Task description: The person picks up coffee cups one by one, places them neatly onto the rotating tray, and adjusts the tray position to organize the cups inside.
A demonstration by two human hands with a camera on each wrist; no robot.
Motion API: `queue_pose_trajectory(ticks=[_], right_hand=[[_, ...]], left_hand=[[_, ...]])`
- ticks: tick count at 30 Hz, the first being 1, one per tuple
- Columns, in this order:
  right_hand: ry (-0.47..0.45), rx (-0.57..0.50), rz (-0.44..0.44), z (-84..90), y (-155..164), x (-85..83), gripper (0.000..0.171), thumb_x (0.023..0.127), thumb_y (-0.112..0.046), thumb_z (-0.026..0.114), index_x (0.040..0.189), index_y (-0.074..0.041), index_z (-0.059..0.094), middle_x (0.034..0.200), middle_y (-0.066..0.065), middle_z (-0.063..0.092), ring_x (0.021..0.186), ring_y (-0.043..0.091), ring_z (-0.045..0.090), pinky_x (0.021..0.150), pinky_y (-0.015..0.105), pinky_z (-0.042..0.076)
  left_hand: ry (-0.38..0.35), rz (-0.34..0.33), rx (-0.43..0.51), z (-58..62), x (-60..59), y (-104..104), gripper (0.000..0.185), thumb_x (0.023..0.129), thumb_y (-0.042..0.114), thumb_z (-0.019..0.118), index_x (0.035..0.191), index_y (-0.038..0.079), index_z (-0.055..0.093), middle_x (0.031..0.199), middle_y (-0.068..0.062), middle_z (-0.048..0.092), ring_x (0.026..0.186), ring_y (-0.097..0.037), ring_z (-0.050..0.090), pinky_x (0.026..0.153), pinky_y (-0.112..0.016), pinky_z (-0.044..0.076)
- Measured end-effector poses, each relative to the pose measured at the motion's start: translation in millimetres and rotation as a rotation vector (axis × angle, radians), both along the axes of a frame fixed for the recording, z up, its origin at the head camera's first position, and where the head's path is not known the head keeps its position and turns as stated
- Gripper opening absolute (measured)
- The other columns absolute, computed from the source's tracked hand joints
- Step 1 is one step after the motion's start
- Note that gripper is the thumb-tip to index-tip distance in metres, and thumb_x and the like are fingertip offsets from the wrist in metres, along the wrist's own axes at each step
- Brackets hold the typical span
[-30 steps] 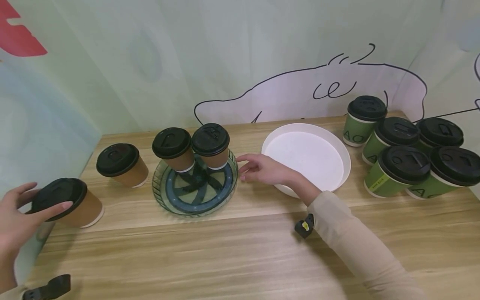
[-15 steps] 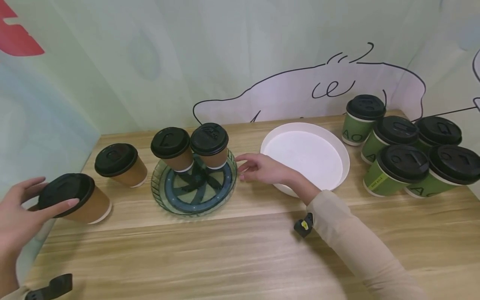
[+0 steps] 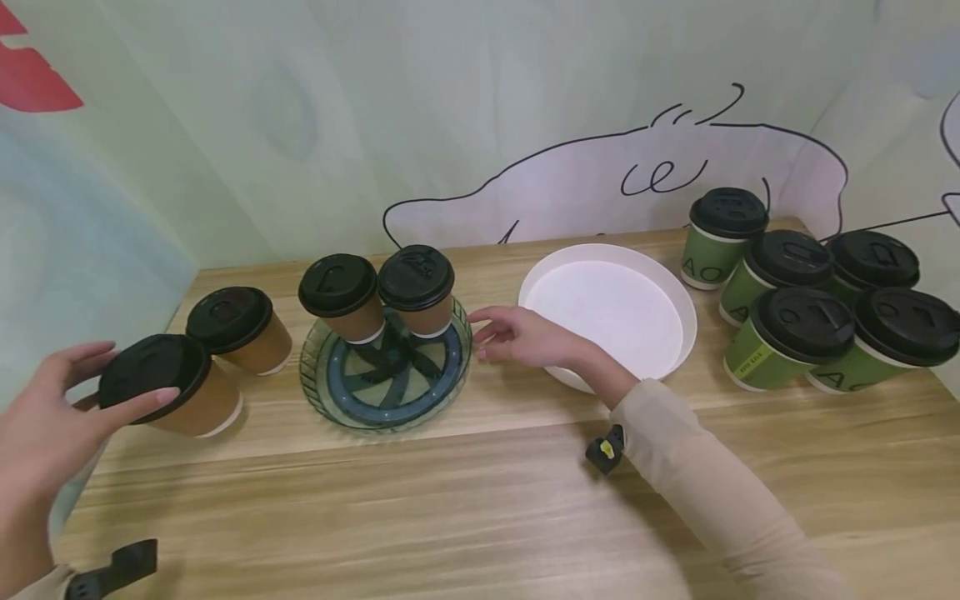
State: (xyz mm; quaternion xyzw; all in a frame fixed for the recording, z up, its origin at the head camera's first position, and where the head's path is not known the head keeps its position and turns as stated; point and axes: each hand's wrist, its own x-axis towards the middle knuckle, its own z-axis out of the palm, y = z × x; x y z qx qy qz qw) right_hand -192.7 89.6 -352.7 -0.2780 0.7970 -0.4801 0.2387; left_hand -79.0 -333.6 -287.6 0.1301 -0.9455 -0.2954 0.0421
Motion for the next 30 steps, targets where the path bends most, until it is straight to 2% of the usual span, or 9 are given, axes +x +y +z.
queue_pose_trajectory(ticks=[7,12,16,23,30], right_hand=[[0.001,-0.013,0.007,0.2,0,0.7,0.053,0.087,-0.005,0.06,0.135,0.004,0.038,0.12,0.022,0.055,0.108,0.026,0.055,0.088,0.031,0.046],[0.004,-0.016,0.007,-0.9,1,0.2,0.053,0.087,-0.006,0.06,0.135,0.004,0.038,0.119,0.022,0.056,0.108,0.026,0.055,0.089,0.031,0.045],[0.008,-0.014,0.008,-1.7,1,-0.7,0.053,0.088,-0.007,0.06,0.135,0.004,0.038,0.119,0.022,0.056,0.108,0.026,0.056,0.089,0.03,0.046],[0.01,0.008,0.006,-2.0,0,-0.5,0.053,0.088,-0.007,0.06,0.135,0.002,0.038,0.119,0.021,0.056,0.107,0.024,0.056,0.088,0.031,0.045],[0.015,0.016,0.001,-2.6,0,0.1,0.052,0.088,-0.007,0.06,0.135,0.002,0.039,0.118,0.02,0.057,0.106,0.024,0.057,0.088,0.031,0.045]], left_hand=[[0.01,-0.063,0.007,6.3,-3.1,10,0.089,0.085,0.031,0.063,0.145,0.0,0.005,0.143,-0.034,0.01,0.122,-0.057,0.019,0.091,-0.066,0.024],[0.002,-0.072,0.018,8.8,-5.1,14,0.093,0.084,0.034,0.065,0.146,0.005,0.002,0.145,-0.031,0.01,0.118,-0.06,0.022,0.084,-0.067,0.029],[-0.004,-0.075,0.028,11.8,-6.4,20,0.095,0.083,0.036,0.066,0.147,0.009,0.001,0.146,-0.028,0.01,0.118,-0.059,0.023,0.083,-0.066,0.03],[-0.033,-0.096,-0.009,19.6,-8.3,34,0.094,0.082,0.04,0.065,0.146,0.004,0.006,0.145,-0.031,0.013,0.117,-0.059,0.026,0.081,-0.066,0.032],[-0.047,-0.139,-0.016,21.3,-12.1,44,0.095,0.081,0.045,0.065,0.147,0.005,0.009,0.147,-0.026,0.014,0.116,-0.057,0.03,0.08,-0.064,0.035]])
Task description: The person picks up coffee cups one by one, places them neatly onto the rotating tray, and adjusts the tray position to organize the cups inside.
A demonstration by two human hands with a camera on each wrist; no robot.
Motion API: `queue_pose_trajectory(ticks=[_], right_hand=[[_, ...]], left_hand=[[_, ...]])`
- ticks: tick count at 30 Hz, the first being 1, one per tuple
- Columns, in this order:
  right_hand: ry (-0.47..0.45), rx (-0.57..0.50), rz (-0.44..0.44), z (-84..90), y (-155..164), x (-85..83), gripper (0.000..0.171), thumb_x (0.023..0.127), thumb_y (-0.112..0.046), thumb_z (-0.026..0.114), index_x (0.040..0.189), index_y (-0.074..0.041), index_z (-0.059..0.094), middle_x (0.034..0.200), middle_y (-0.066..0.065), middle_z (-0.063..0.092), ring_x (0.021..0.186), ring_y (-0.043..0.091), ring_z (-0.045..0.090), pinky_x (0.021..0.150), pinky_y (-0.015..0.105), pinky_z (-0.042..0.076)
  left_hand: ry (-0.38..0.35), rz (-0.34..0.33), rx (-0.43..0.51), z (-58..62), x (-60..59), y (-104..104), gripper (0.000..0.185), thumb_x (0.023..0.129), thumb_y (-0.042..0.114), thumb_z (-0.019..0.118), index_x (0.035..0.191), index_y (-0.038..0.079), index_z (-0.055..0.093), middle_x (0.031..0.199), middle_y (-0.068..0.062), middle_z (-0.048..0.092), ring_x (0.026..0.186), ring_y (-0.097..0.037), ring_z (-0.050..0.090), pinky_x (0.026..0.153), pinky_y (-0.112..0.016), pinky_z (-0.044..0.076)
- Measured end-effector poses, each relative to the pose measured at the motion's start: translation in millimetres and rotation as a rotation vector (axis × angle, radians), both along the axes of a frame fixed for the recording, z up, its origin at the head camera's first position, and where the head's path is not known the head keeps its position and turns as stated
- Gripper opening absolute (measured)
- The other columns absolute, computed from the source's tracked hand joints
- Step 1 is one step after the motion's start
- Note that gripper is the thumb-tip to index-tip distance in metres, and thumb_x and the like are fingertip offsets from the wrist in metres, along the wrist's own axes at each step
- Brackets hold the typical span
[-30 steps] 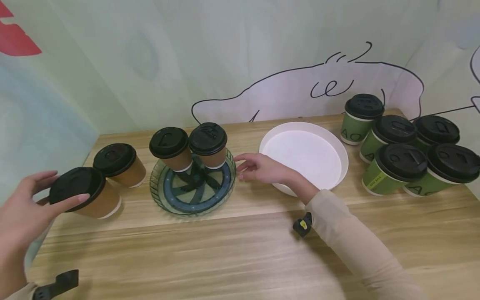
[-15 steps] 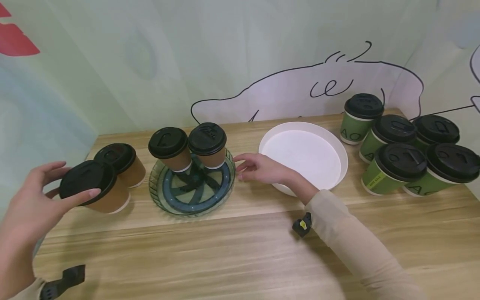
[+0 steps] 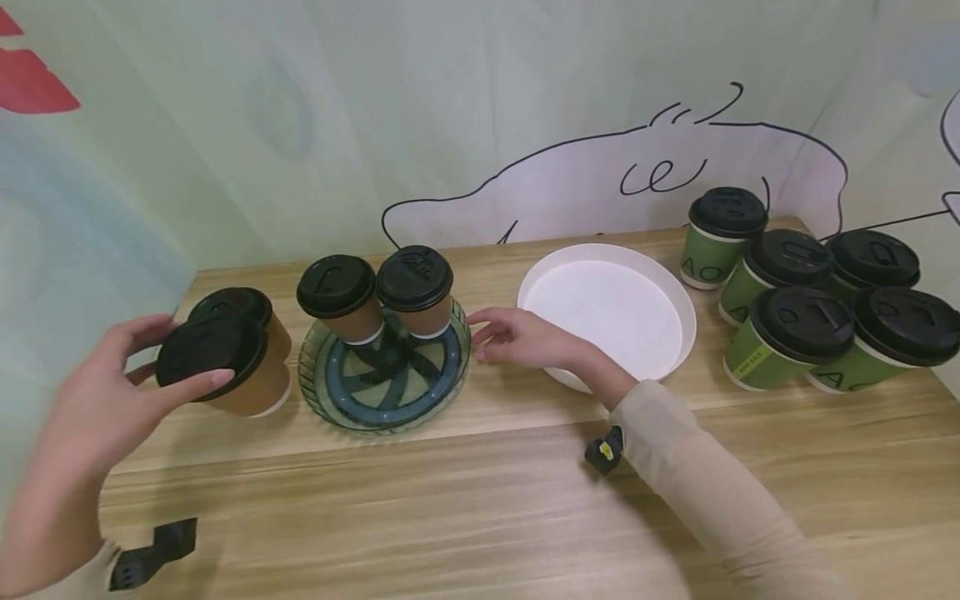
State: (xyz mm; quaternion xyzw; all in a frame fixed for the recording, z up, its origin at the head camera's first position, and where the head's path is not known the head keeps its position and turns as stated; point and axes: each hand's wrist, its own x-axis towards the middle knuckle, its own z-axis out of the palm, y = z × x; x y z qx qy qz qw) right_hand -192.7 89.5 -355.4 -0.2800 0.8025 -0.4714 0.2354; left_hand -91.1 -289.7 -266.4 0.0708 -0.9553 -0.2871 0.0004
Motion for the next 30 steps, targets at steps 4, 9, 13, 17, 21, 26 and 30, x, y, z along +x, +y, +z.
queue_pose_trajectory(ticks=[4,9,13,17,21,26,30], right_hand=[[0.003,0.006,0.0,0.1,0,-0.2,0.052,0.088,-0.008,0.06,0.135,0.001,0.04,0.118,0.019,0.057,0.105,0.023,0.057,0.088,0.03,0.045],[0.003,0.006,0.002,0.0,0,-0.1,0.052,0.088,-0.007,0.06,0.135,0.001,0.04,0.119,0.019,0.057,0.104,0.023,0.058,0.088,0.03,0.046],[0.0,0.005,0.001,-0.4,0,0.1,0.051,0.088,-0.007,0.06,0.134,0.001,0.04,0.119,0.019,0.057,0.105,0.023,0.057,0.087,0.03,0.046],[0.0,0.007,-0.003,-0.6,0,0.5,0.05,0.088,-0.006,0.059,0.134,0.001,0.041,0.118,0.018,0.057,0.104,0.023,0.058,0.087,0.03,0.046],[0.003,0.011,-0.005,0.0,0,0.8,0.05,0.088,-0.006,0.059,0.134,0.001,0.041,0.118,0.018,0.057,0.104,0.023,0.057,0.087,0.03,0.046],[0.004,0.013,-0.005,0.6,-1,0.8,0.05,0.088,-0.007,0.06,0.134,0.001,0.041,0.118,0.018,0.057,0.104,0.023,0.057,0.087,0.03,0.046],[0.006,0.015,-0.005,0.3,-1,0.6,0.05,0.088,-0.007,0.059,0.134,0.001,0.042,0.118,0.018,0.057,0.104,0.023,0.058,0.087,0.03,0.046]], left_hand=[[-0.001,-0.016,-0.002,1.8,-2.0,5,0.095,0.081,0.046,0.065,0.147,0.006,0.009,0.147,-0.024,0.014,0.116,-0.056,0.031,0.082,-0.064,0.034],[0.006,-0.036,-0.006,8.2,-1.8,16,0.092,0.082,0.044,0.064,0.146,0.003,0.011,0.146,-0.026,0.016,0.115,-0.056,0.031,0.085,-0.063,0.032],[0.013,-0.055,0.016,9.2,-3.2,20,0.092,0.082,0.042,0.065,0.146,0.003,0.012,0.146,-0.026,0.018,0.117,-0.055,0.031,0.088,-0.062,0.031],[0.011,-0.062,0.043,9.0,-4.7,21,0.092,0.081,0.043,0.066,0.146,0.006,0.012,0.147,-0.023,0.018,0.118,-0.054,0.03,0.087,-0.062,0.031],[0.011,-0.065,0.064,8.3,-5.5,23,0.092,0.081,0.042,0.066,0.146,0.006,0.012,0.147,-0.023,0.017,0.118,-0.055,0.03,0.087,-0.063,0.031],[0.025,-0.083,0.077,7.7,-5.9,26,0.089,0.081,0.039,0.068,0.145,0.005,0.016,0.145,-0.024,0.021,0.118,-0.053,0.032,0.087,-0.061,0.033],[0.03,-0.097,0.093,7.3,-6.9,29,0.088,0.08,0.038,0.068,0.145,0.006,0.018,0.144,-0.022,0.024,0.118,-0.053,0.034,0.086,-0.06,0.034]])
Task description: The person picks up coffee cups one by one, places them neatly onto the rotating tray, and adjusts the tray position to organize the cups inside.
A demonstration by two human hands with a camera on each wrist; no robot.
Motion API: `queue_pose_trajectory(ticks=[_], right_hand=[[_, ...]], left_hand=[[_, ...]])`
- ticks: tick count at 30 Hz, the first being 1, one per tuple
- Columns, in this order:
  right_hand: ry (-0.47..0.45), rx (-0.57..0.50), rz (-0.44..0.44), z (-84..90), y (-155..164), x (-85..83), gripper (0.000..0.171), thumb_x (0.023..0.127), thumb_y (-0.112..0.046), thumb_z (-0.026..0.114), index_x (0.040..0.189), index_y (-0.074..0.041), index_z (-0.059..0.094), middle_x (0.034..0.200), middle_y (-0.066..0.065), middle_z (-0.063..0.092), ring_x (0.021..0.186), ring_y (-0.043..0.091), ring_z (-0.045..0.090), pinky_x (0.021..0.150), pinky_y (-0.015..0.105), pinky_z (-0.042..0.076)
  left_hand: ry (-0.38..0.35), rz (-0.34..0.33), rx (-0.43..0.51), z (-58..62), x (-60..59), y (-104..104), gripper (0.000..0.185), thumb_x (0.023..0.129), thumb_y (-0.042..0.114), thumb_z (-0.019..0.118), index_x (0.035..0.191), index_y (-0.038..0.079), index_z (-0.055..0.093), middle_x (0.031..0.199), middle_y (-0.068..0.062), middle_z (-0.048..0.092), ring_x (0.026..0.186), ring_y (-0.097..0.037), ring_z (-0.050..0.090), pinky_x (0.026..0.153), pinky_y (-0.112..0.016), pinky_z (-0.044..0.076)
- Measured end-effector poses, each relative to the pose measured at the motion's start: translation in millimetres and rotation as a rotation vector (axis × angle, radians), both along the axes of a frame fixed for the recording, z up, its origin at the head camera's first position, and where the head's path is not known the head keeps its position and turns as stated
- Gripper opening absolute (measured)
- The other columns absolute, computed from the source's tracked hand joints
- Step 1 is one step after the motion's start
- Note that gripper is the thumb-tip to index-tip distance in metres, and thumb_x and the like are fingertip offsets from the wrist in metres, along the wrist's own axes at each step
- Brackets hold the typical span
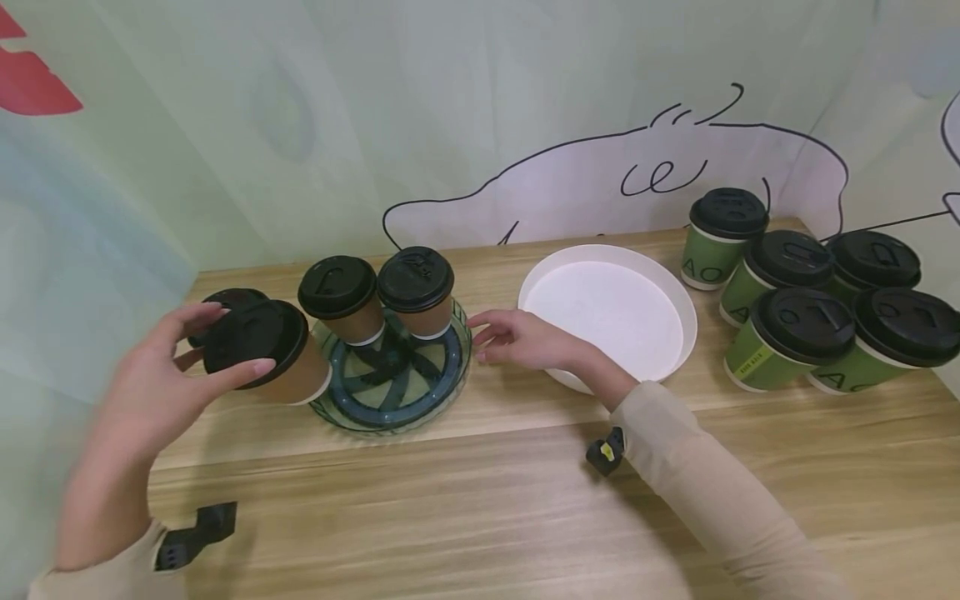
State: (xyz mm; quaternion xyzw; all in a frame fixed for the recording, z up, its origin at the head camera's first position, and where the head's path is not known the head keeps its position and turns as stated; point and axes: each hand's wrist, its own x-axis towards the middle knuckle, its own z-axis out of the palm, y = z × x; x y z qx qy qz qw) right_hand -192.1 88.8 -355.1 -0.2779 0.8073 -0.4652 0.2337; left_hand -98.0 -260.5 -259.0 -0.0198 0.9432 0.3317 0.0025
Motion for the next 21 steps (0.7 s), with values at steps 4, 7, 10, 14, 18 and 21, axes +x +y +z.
queue_pose_trajectory(ticks=[4,7,10,14,18,21], right_hand=[[-0.001,0.001,0.0,-0.1,0,-0.1,0.049,0.088,-0.007,0.059,0.133,0.001,0.042,0.118,0.018,0.058,0.104,0.023,0.058,0.087,0.029,0.046],[0.0,0.001,0.0,0.0,0,-0.1,0.049,0.088,-0.007,0.06,0.133,0.001,0.042,0.117,0.018,0.058,0.104,0.023,0.057,0.087,0.029,0.046],[0.001,0.007,-0.003,0.2,0,-0.3,0.049,0.088,-0.008,0.06,0.133,0.001,0.043,0.117,0.017,0.058,0.104,0.022,0.057,0.088,0.029,0.046],[0.004,0.009,-0.002,0.5,0,-0.2,0.049,0.088,-0.008,0.06,0.133,0.001,0.043,0.117,0.017,0.058,0.105,0.023,0.057,0.088,0.03,0.046],[0.009,0.007,0.004,0.6,0,-0.3,0.048,0.088,-0.007,0.059,0.132,0.002,0.043,0.117,0.017,0.058,0.105,0.023,0.057,0.088,0.03,0.046],[0.017,0.006,0.007,0.6,1,-0.2,0.048,0.088,-0.007,0.059,0.132,0.002,0.044,0.117,0.017,0.058,0.105,0.023,0.057,0.088,0.029,0.045]], left_hand=[[-0.003,-0.016,0.031,-2.2,-1.6,3,0.088,0.08,0.038,0.069,0.145,0.007,0.018,0.143,-0.023,0.024,0.118,-0.053,0.033,0.087,-0.06,0.034],[0.004,-0.024,0.042,-4.4,-2.6,6,0.087,0.08,0.038,0.069,0.145,0.007,0.019,0.143,-0.023,0.024,0.119,-0.052,0.033,0.088,-0.06,0.033],[0.002,-0.028,0.045,-6.2,-3.4,8,0.087,0.08,0.038,0.069,0.144,0.006,0.02,0.143,-0.023,0.023,0.119,-0.053,0.033,0.088,-0.061,0.033],[-0.008,-0.033,0.051,-8.1,-3.4,10,0.087,0.08,0.039,0.069,0.144,0.006,0.021,0.144,-0.023,0.023,0.119,-0.053,0.032,0.087,-0.062,0.033],[0.006,-0.035,0.069,-10.1,-2.6,12,0.084,0.079,0.037,0.07,0.143,0.005,0.024,0.142,-0.023,0.026,0.12,-0.051,0.034,0.09,-0.06,0.033],[0.013,-0.044,0.102,-12.4,-3.2,15,0.083,0.08,0.033,0.071,0.142,0.004,0.025,0.14,-0.024,0.027,0.12,-0.05,0.033,0.093,-0.057,0.032]])
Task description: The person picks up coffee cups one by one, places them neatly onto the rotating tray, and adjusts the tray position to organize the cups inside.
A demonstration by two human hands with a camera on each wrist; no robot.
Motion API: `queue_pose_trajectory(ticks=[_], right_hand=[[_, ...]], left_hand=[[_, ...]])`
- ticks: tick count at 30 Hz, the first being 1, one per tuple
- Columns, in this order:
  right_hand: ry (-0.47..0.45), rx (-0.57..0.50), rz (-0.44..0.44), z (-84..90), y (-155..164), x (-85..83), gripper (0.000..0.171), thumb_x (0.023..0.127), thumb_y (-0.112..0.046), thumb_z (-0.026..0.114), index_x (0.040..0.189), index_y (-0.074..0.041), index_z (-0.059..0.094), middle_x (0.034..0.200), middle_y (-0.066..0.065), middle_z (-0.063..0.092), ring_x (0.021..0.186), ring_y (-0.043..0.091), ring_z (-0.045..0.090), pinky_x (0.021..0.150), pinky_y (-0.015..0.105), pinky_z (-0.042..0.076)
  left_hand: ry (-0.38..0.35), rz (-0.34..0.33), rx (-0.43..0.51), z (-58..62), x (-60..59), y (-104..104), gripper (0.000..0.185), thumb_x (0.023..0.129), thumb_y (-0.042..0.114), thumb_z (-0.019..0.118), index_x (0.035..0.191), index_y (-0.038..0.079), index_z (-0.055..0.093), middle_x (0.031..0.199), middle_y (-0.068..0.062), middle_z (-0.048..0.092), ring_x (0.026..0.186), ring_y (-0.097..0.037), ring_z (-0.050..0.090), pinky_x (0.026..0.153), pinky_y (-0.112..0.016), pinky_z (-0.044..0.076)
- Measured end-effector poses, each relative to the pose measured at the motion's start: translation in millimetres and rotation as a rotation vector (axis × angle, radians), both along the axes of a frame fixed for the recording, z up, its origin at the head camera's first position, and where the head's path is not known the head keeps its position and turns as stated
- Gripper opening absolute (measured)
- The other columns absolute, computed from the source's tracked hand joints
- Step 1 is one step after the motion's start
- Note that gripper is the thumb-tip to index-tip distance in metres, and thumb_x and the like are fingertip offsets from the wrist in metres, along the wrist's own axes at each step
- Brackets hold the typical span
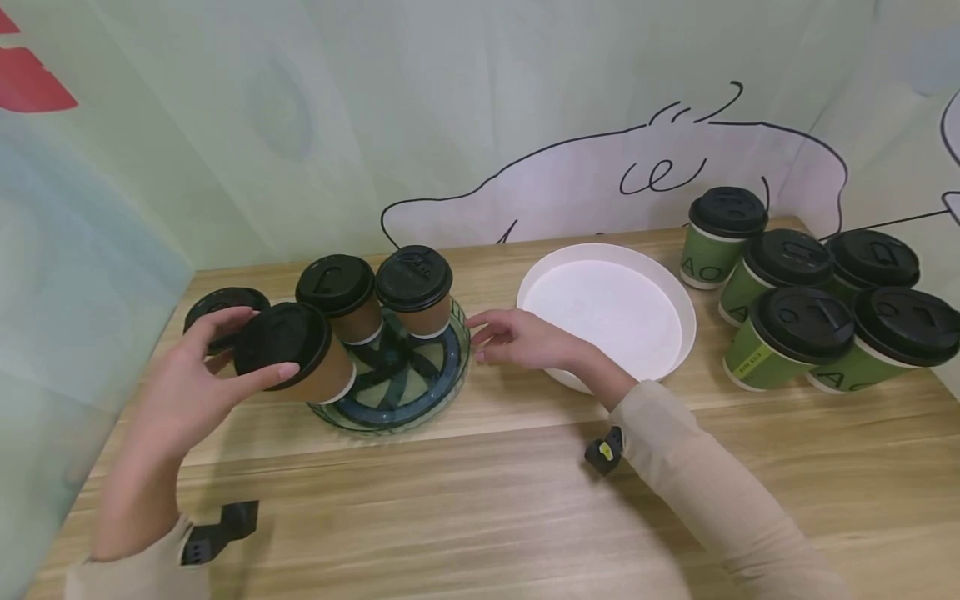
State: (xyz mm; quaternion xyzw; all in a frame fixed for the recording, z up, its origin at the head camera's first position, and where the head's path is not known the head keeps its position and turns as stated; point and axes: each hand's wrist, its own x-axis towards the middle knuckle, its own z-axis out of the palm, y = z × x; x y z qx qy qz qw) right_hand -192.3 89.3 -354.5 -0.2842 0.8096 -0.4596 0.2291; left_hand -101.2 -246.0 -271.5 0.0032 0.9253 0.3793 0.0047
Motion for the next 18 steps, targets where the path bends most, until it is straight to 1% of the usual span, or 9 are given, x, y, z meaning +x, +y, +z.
queue_pose_trajectory(ticks=[4,14,18], right_hand=[[0.003,-0.003,0.005,-0.2,0,-0.2,0.047,0.088,-0.007,0.059,0.131,0.003,0.043,0.117,0.018,0.058,0.105,0.023,0.057,0.088,0.029,0.045],[-0.008,-0.005,0.003,-0.1,0,0.2,0.047,0.088,-0.007,0.059,0.131,0.003,0.044,0.117,0.019,0.058,0.106,0.024,0.057,0.088,0.03,0.046],[-0.007,-0.008,0.005,0.1,0,0.3,0.047,0.088,-0.007,0.059,0.131,0.003,0.044,0.117,0.019,0.058,0.106,0.024,0.057,0.088,0.03,0.045]], left_hand=[[-0.01,-0.015,0.034,-3.2,-1.1,2,0.082,0.08,0.03,0.071,0.142,0.002,0.023,0.14,-0.026,0.025,0.121,-0.051,0.031,0.095,-0.058,0.029],[-0.047,-0.017,0.022,-8.9,-2.2,4,0.086,0.08,0.034,0.07,0.143,0.003,0.02,0.14,-0.027,0.025,0.122,-0.052,0.03,0.09,-0.061,0.032],[-0.055,-0.025,0.01,-11.7,-2.7,5,0.088,0.08,0.036,0.07,0.143,0.003,0.02,0.141,-0.027,0.025,0.124,-0.05,0.028,0.091,-0.062,0.03]])
